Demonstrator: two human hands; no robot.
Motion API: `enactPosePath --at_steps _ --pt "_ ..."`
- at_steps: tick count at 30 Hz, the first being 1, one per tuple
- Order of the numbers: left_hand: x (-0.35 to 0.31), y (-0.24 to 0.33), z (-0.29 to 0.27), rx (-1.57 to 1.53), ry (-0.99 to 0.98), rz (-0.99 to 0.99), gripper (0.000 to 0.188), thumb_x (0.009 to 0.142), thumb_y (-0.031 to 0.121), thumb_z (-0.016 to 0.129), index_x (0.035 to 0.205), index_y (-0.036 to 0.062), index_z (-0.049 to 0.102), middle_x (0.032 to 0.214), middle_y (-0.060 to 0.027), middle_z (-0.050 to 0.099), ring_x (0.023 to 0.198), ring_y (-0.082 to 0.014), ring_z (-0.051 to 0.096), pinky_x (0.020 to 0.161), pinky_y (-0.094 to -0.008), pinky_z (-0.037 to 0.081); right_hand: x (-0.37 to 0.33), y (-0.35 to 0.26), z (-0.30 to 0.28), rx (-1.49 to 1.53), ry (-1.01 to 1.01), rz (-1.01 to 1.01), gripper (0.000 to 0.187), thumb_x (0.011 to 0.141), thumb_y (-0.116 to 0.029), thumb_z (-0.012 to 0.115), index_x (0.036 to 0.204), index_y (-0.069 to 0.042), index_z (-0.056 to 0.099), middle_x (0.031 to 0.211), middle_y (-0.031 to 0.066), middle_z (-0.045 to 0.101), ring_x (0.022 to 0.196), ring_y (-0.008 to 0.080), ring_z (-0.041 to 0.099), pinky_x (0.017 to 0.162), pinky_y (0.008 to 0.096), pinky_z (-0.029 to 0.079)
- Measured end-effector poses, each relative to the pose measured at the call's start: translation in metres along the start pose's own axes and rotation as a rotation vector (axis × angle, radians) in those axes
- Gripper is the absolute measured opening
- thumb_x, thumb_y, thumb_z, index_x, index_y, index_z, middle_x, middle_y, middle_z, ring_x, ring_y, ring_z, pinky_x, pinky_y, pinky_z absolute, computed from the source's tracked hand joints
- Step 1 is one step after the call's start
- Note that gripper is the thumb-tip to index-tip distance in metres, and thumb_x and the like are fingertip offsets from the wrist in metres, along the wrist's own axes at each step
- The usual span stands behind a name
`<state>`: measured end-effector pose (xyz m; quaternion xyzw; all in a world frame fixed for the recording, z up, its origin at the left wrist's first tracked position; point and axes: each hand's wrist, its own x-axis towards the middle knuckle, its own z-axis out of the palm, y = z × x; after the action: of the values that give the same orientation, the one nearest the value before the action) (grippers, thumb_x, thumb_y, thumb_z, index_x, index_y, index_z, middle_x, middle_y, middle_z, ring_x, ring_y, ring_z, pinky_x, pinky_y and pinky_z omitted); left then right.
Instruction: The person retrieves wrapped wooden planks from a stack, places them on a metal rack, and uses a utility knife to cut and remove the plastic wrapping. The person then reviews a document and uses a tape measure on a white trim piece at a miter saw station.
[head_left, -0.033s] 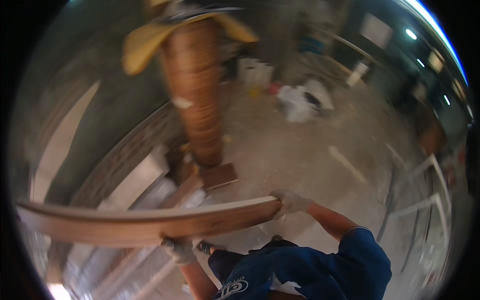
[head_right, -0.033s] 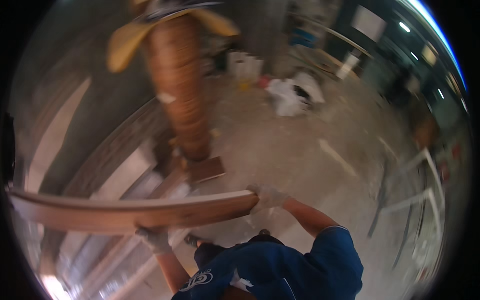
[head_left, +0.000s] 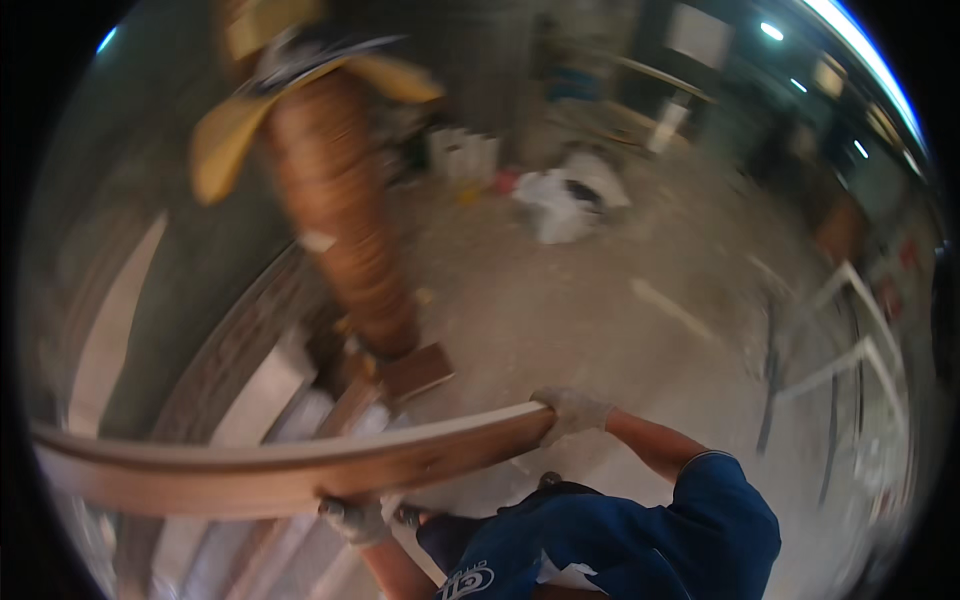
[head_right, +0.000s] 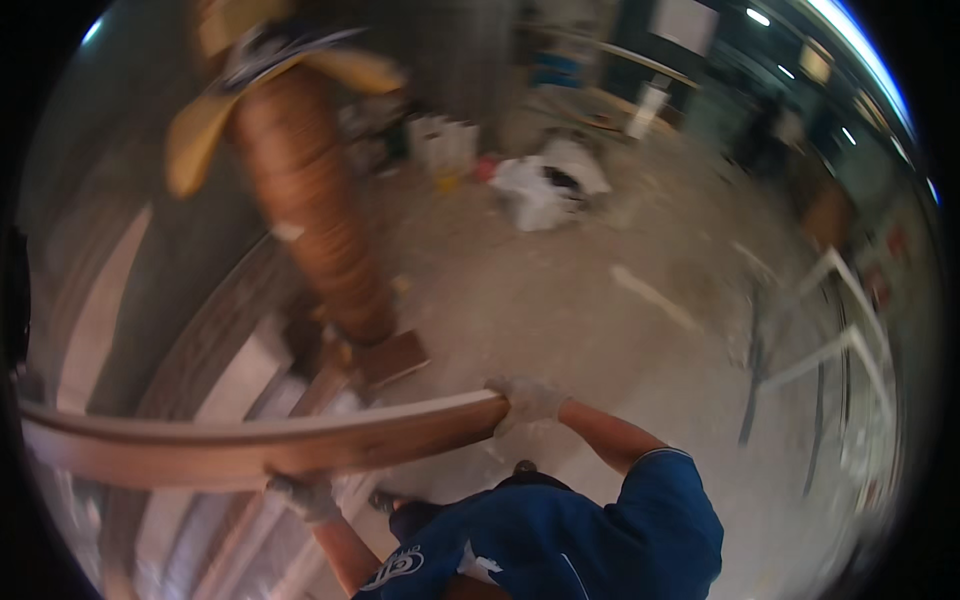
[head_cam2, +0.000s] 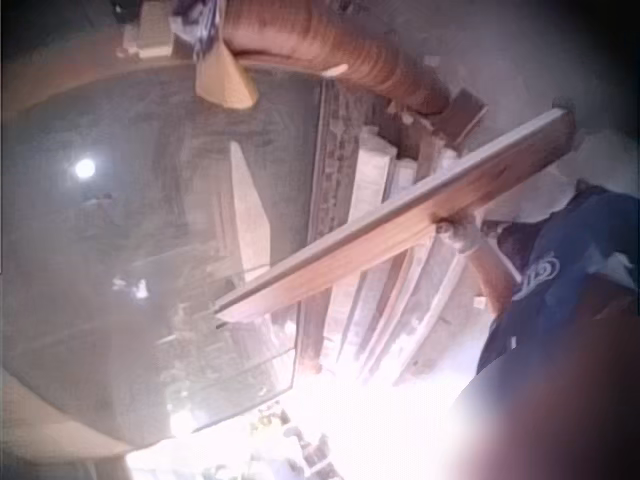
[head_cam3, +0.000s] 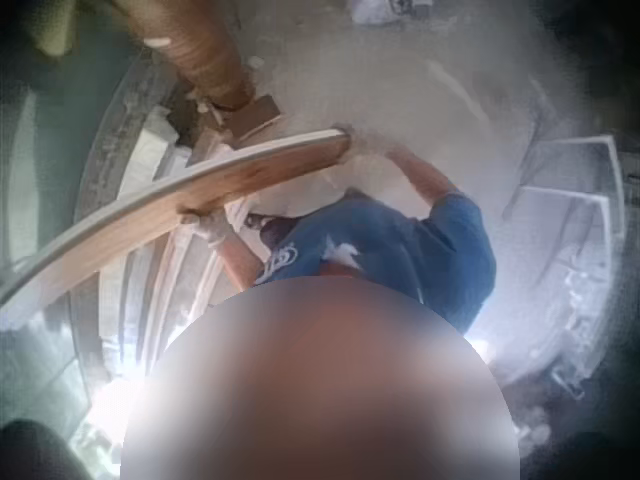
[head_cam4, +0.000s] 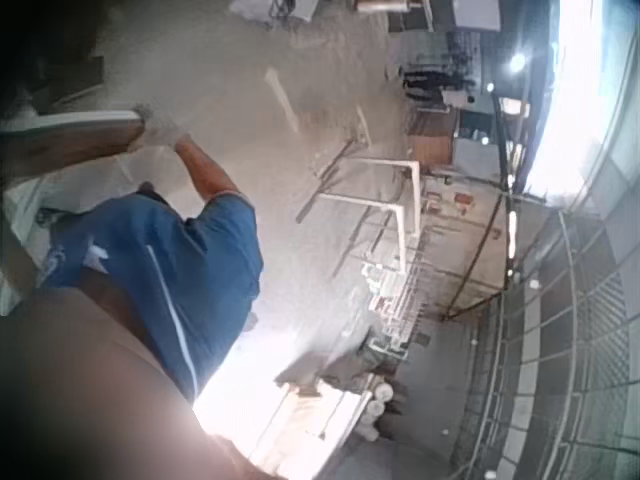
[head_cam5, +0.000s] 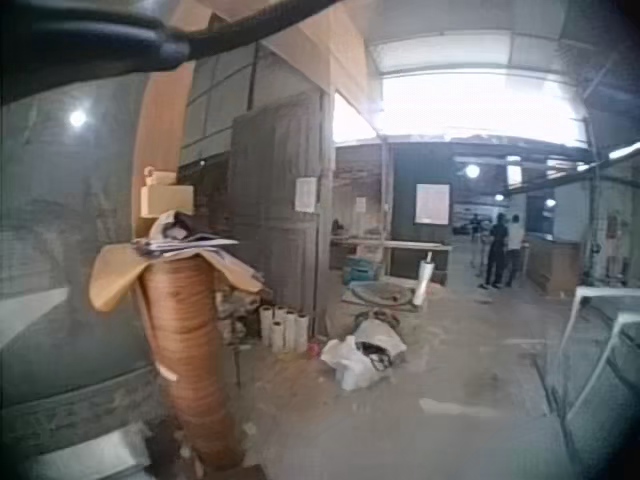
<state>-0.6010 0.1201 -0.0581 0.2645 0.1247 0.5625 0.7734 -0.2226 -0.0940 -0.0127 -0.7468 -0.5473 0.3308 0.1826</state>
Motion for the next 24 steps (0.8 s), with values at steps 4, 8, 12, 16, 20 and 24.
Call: enactPosePath --at_steps 4,8,12,16,20,24 --pt "0.027 -0.107 0.134 -0.401 -0.505 -0.373 0.080 0.079 0.047 0.080 0.140 0.0054 0.050 0.145 -0.0105 0.050 0.134 -0.0266 0.044 0.115 -0.0569 0.031 -0.182 0.109 0.001 0.308 0.371 0.300 0.081 0.059 -0.036 0.092 0.126 -0.007 0.057 0.119 0.0188 0.060 0.112 0.0360 0.058 0.096 0.0418 0.047" --pt "-0.010 -0.243 0.253 -0.122 -0.614 -0.319 0.069 0.086 0.038 0.076 0.141 0.0047 0.050 0.144 -0.0095 0.051 0.133 -0.0240 0.044 0.116 -0.0513 0.033 -0.339 0.167 0.021 0.393 0.869 0.541 0.085 0.061 -0.033 0.092 0.131 -0.005 0.055 0.126 0.0174 0.059 0.120 0.0329 0.056 0.103 0.0397 0.045" --pt "-0.077 -0.365 0.354 -0.449 -0.727 -0.953 0.065 0.090 0.032 0.073 0.143 0.0055 0.047 0.144 -0.0095 0.051 0.131 -0.0249 0.047 0.115 -0.0502 0.035 -0.462 0.204 0.062 0.795 1.263 0.673 0.093 0.061 -0.031 0.092 0.139 -0.003 0.049 0.135 0.0155 0.055 0.128 0.0296 0.051 0.110 0.0376 0.040" --pt "-0.146 -0.476 0.437 -0.337 -0.659 -1.204 0.063 0.089 0.032 0.073 0.141 0.0054 0.048 0.140 -0.0098 0.054 0.129 -0.0269 0.049 0.114 -0.0516 0.037 -0.534 0.226 0.096 0.943 1.475 0.745 0.093 0.065 -0.026 0.089 0.144 -0.005 0.045 0.134 0.0157 0.055 0.127 0.0273 0.051 0.105 0.0375 0.044" --pt "-0.201 -0.589 0.510 -0.206 -0.766 -1.352 0.058 0.090 0.035 0.072 0.135 0.0052 0.051 0.134 -0.0106 0.057 0.126 -0.0284 0.054 0.109 -0.0509 0.044 -0.569 0.252 0.097 1.246 1.577 0.786 0.094 0.065 -0.032 0.090 0.143 -0.003 0.045 0.132 0.0115 0.056 0.123 0.0223 0.053 0.103 0.0347 0.045" --pt "-0.276 -0.696 0.594 -0.136 -0.815 -1.529 0.051 0.096 0.034 0.065 0.136 0.0056 0.050 0.133 -0.0099 0.058 0.126 -0.0286 0.054 0.106 -0.0480 0.048 -0.594 0.277 0.081 1.353 1.929 0.810 0.082 0.071 -0.036 0.086 0.137 -0.004 0.049 0.119 0.0081 0.060 0.110 0.0179 0.058 0.095 0.0335 0.050"
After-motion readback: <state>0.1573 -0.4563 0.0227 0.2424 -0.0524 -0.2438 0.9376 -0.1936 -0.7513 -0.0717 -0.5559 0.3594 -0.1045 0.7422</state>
